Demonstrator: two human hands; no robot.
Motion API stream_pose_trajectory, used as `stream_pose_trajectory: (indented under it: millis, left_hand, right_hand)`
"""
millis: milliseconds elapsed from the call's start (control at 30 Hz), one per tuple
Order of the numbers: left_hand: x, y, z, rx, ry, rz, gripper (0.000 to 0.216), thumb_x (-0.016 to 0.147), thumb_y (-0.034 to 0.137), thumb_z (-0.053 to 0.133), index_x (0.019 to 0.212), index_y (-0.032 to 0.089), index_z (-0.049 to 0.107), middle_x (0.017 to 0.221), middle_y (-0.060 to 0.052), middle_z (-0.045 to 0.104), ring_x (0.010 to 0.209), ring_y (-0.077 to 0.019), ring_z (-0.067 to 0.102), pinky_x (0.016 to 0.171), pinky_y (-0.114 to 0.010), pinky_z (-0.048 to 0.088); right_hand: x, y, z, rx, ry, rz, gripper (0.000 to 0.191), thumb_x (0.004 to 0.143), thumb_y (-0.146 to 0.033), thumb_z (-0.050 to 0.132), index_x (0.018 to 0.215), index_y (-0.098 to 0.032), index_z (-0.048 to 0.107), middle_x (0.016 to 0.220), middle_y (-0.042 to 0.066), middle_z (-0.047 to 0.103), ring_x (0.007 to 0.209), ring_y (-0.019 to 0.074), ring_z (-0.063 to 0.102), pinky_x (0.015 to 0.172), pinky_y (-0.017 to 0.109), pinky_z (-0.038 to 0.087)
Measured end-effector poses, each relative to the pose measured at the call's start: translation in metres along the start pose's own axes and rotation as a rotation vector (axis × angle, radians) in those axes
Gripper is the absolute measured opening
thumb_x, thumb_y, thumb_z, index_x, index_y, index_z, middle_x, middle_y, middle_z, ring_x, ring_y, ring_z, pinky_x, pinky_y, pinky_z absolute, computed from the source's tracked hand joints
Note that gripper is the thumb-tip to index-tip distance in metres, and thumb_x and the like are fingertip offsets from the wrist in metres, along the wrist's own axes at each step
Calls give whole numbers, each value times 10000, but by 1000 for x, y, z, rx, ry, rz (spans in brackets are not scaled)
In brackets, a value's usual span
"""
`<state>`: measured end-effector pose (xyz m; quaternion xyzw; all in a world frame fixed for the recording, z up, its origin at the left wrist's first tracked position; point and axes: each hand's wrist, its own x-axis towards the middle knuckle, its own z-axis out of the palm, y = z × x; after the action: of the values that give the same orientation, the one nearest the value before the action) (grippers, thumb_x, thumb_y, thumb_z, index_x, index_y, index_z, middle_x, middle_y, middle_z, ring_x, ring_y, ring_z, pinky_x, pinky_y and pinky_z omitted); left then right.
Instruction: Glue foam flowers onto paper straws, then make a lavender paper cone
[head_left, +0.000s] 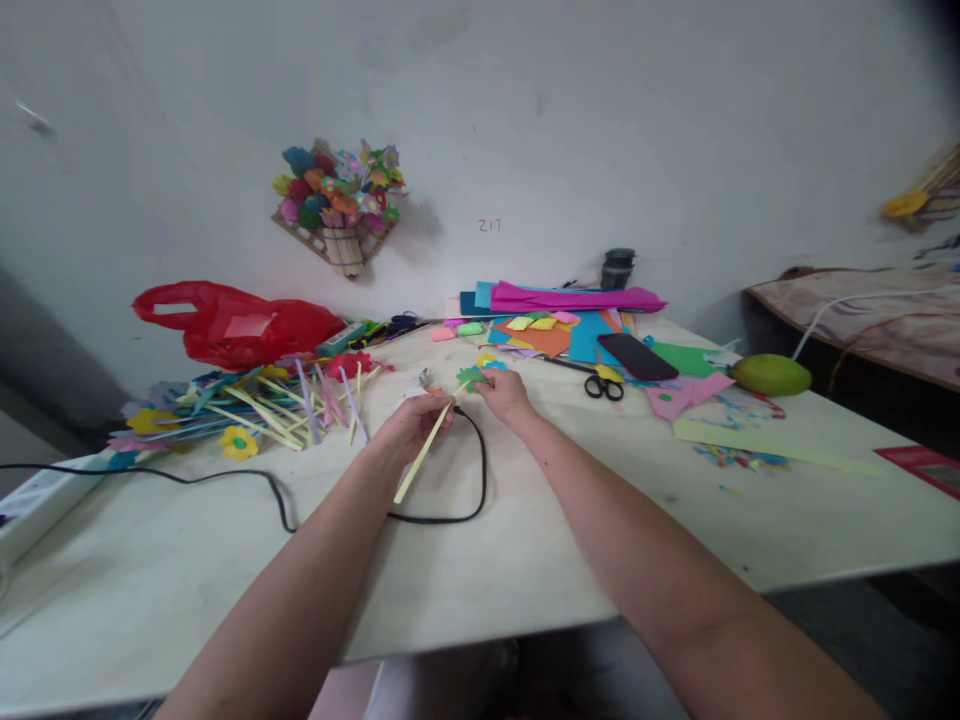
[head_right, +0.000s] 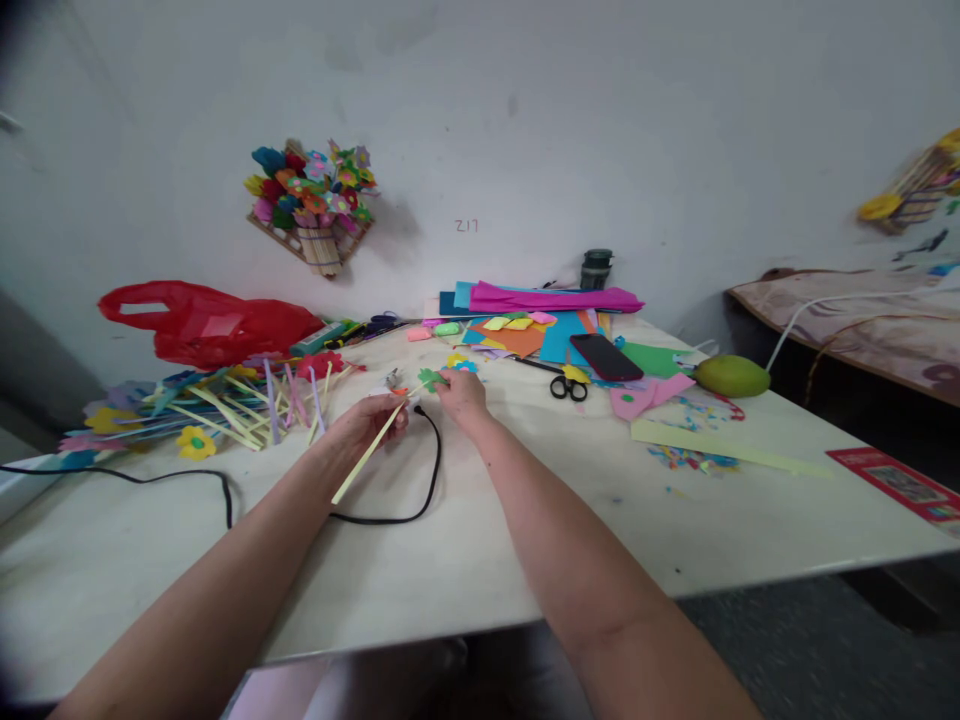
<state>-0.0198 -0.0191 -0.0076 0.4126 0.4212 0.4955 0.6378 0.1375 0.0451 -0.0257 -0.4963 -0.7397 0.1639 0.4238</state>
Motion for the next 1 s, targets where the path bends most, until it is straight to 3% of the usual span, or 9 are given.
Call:
stream_pose_trajectory:
  millis: [200,467,633,800,1000]
  left_hand:
    - [-4,1,6,65,2,14,111,610,200,631,623,89,632,468,-25,544,406,-86,473,402,-206,343]
    - [2,-7,2,101,-9,-8,120,606,204,657,659,97,657,501,-30,570,451,-92,507,439,-205,372]
    - [4,-10,-2,140,-17,-14,154,621,240,678,691,104,672,536,-40,591,483,-86,510,458,-194,368]
    - [-4,0,-2,207,-118,-16,236,642,310,694,751,101,690,572,-52,612,514,-91,520,499,-201,374]
    - [-6,4,-2,298,-106,34,219,597,310,731,681,113,686,559,-44,607,493,-83,478,484,-214,326]
  right_hand:
    - [2,2,4,99,15,28,204,758,-157,560,900,-193,703,937,65,700,889,218,630,783,317,460]
    - [4,6,10,195,70,51,230,745,-129,547,889,-222,701,907,23,709,862,190,645,794,308,482]
    - [1,3,8,161,89,75,228,755,-150,541,903,-227,696,910,17,707,863,182,638,786,296,478]
    - [-3,-4,-1,82,142,123,242,764,-181,538,941,-264,682,923,-5,697,867,183,620,775,291,463]
    - [-5,-6,-5,76,154,74,328,772,-198,531,1084,-245,622,1079,50,636,1017,231,544,868,356,419]
